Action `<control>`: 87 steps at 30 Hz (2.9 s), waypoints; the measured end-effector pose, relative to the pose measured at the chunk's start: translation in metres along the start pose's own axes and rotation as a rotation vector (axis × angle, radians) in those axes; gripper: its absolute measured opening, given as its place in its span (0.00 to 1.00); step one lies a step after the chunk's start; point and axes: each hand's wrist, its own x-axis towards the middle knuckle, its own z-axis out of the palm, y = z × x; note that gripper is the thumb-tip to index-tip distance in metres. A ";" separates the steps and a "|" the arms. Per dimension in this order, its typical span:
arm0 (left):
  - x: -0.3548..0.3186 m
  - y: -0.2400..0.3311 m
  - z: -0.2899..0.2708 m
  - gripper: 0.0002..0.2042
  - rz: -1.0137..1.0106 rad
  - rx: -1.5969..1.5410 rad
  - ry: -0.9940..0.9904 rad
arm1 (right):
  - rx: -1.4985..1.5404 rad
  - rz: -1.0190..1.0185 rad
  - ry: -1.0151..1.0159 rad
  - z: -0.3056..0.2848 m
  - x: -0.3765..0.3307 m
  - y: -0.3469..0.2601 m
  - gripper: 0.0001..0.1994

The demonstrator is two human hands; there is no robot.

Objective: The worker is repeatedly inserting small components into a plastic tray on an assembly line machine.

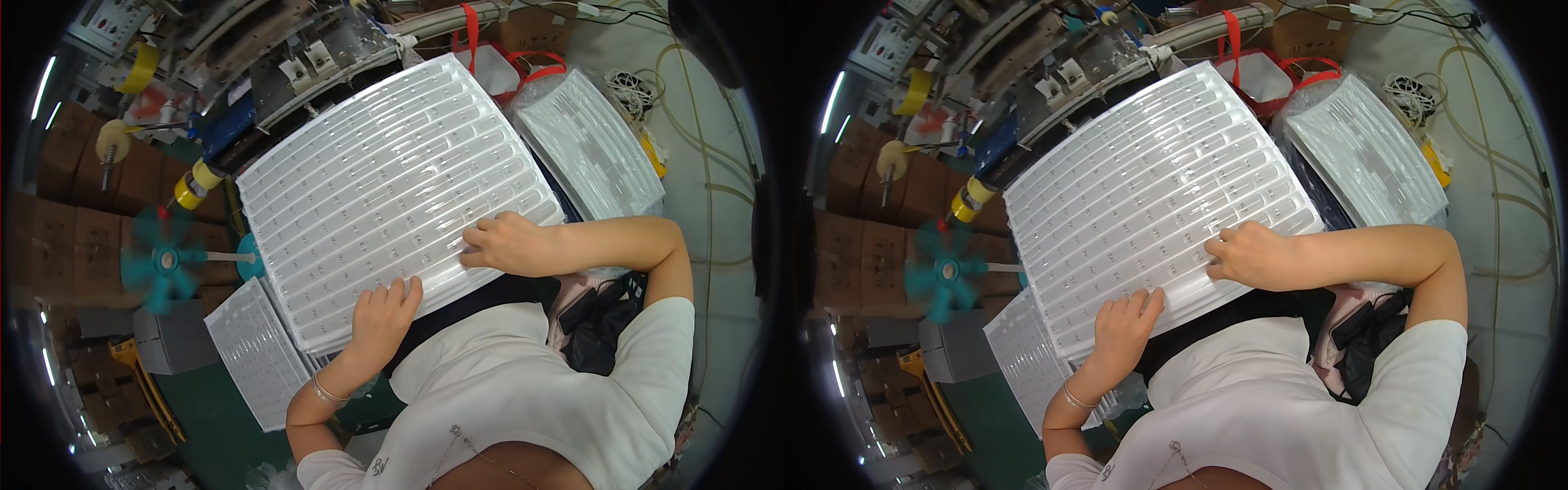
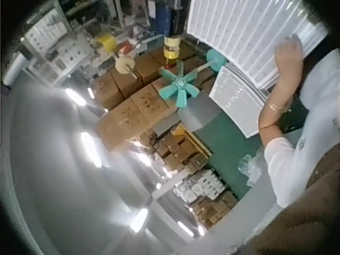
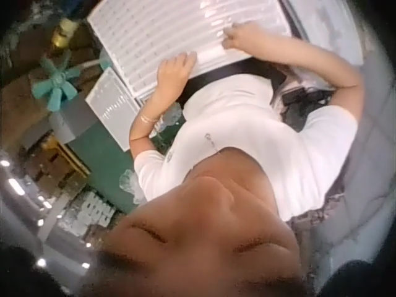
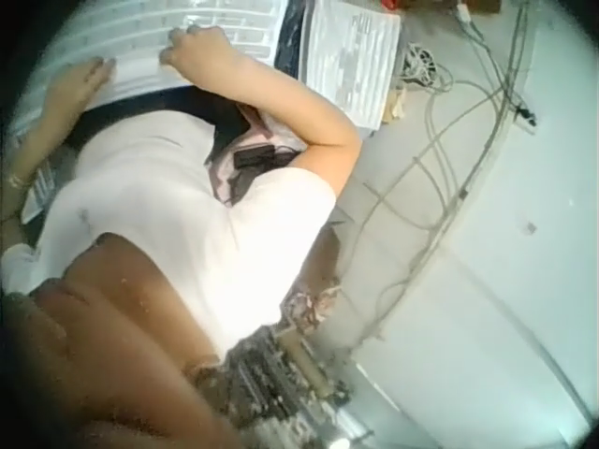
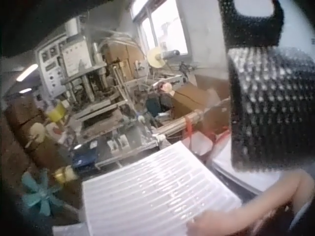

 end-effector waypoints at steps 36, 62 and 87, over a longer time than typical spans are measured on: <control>0.236 -0.260 -0.017 0.16 -0.396 0.183 0.700 | 0.388 0.360 1.081 -0.079 0.194 0.189 0.12; 0.004 -0.085 -0.073 0.11 -0.655 -1.544 0.581 | 0.237 0.219 0.340 -0.085 0.024 0.081 0.17; 0.055 -0.127 -0.037 0.12 -0.575 -0.329 0.464 | 0.508 0.303 0.797 -0.084 0.062 0.110 0.11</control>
